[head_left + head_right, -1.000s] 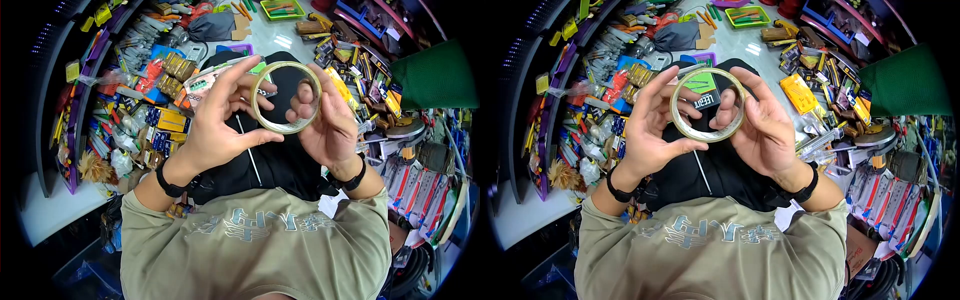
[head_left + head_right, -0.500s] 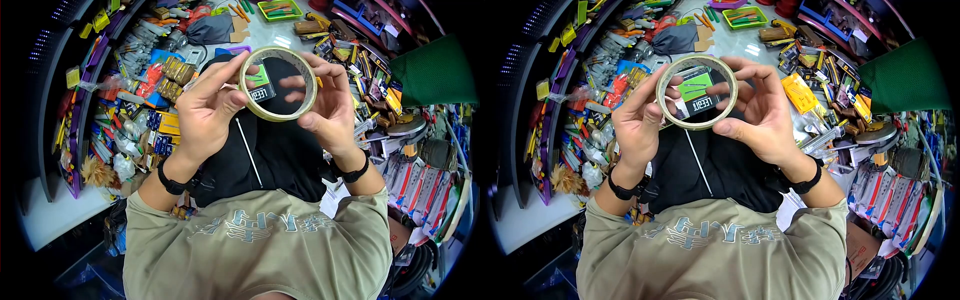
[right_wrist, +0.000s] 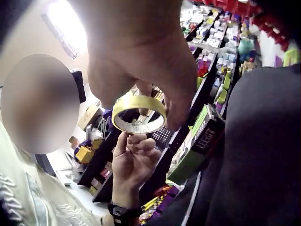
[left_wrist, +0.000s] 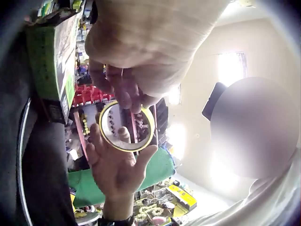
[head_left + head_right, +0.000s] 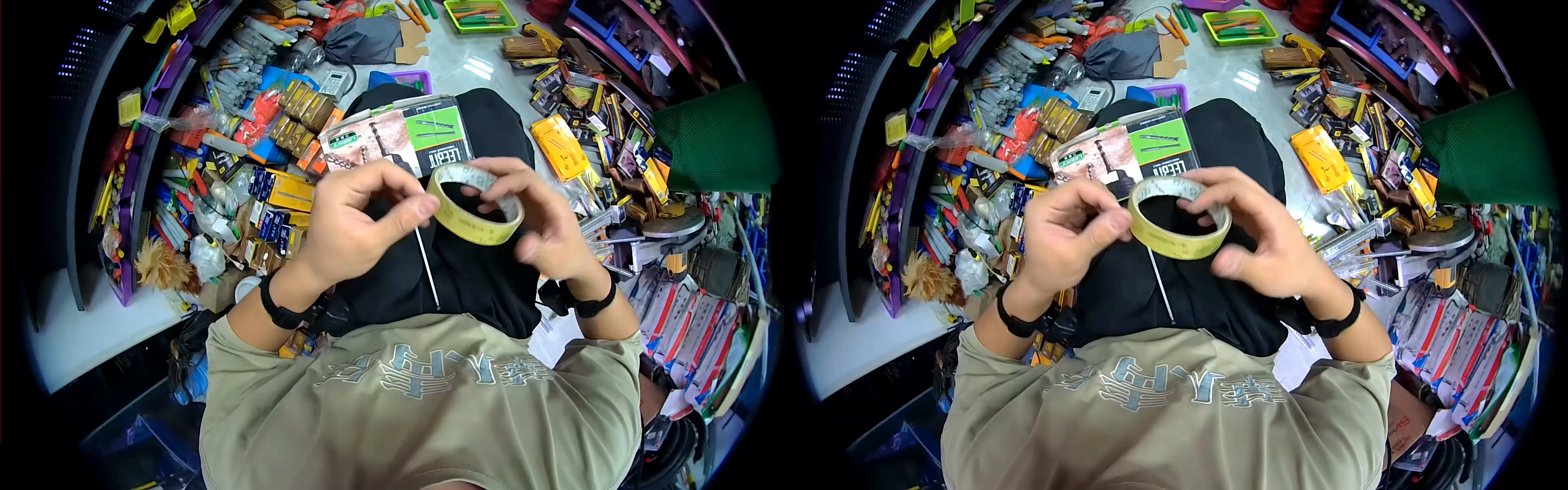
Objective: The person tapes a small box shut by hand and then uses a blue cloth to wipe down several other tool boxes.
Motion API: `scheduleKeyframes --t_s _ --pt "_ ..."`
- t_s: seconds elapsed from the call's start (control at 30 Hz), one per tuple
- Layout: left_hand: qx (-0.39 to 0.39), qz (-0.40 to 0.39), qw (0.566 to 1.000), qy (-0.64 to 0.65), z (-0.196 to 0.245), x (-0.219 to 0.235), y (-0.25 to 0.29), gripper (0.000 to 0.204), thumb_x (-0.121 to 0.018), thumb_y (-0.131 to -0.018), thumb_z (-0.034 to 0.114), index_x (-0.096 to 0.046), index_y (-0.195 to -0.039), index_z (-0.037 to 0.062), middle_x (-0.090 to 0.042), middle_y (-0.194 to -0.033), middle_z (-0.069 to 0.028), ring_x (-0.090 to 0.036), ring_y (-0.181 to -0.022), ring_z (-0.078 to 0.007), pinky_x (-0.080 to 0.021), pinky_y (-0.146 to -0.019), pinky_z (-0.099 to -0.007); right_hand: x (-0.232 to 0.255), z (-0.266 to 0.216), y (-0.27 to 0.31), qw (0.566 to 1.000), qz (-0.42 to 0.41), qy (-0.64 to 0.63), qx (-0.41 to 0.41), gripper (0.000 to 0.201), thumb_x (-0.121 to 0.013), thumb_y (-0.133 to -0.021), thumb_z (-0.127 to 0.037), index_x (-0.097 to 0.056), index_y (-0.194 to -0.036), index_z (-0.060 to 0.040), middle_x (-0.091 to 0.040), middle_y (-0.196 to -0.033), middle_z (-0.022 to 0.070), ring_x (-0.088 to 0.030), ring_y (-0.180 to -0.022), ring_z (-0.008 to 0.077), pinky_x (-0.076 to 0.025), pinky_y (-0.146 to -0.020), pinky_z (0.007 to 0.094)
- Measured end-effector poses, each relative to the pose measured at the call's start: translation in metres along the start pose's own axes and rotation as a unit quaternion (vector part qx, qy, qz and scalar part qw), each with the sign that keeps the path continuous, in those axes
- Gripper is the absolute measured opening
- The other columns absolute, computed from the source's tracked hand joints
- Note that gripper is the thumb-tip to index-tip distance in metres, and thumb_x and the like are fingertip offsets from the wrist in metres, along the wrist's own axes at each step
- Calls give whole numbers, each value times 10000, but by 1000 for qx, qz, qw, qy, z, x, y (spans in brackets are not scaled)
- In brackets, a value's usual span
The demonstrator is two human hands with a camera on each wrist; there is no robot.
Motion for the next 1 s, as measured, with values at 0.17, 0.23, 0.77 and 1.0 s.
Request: scheduleKeyframes --t_s 0.17,0.23,0.77,1.0 --pt "35 -54 996 -60 -6 -11 15 101 -750 -897 44 -672 -908 -19 -706 -820 -48 -651 -735 -83 -507 -676 -220 -29 -25 -7 951 -49 301 46 640 -885 -738 -291 -569 -1237 -43 -502 -1409 207 -540 -1246 408 -453 -1038 452" --pt "32 -69 994 -84 -2 -13 15 107 -755 -894 51 -673 -898 -18 -708 -817 -47 -649 -727 -79 -502 -670 -216 -40 -29 -15 949 -37 302 77 635 -870 -739 -235 -552 -1238 -5 -584 -1294 186 -586 -1163 388 -490 -975 442" --pt "-144 -94 981 -83 15 37 20 655 -901 -741 278 -609 -1276 37 -655 -964 -90 -634 -829 -166 -501 -706 -282 -34 -33 -69 974 -145 161 -61 310 -683 -943 -122 -657 -1222 11 -739 -1012 150 -750 -863 267 -579 -762 347" --pt "-258 -34 954 -152 26 59 19 374 -909 -706 204 -741 -1001 47 -676 -944 -98 -656 -800 -215 -512 -680 -308 -55 -37 -105 957 -230 43 -174 261 -594 -1014 -112 -547 -1234 20 -733 -988 105 -709 -608 149 -552 -553 276"
Point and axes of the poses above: each hand's wrist, its own y-axis away from the middle knuckle, its own x-axis out of the back of the hand, z = x × y, the point moved 6 cm from there along -y, towards the middle knuckle
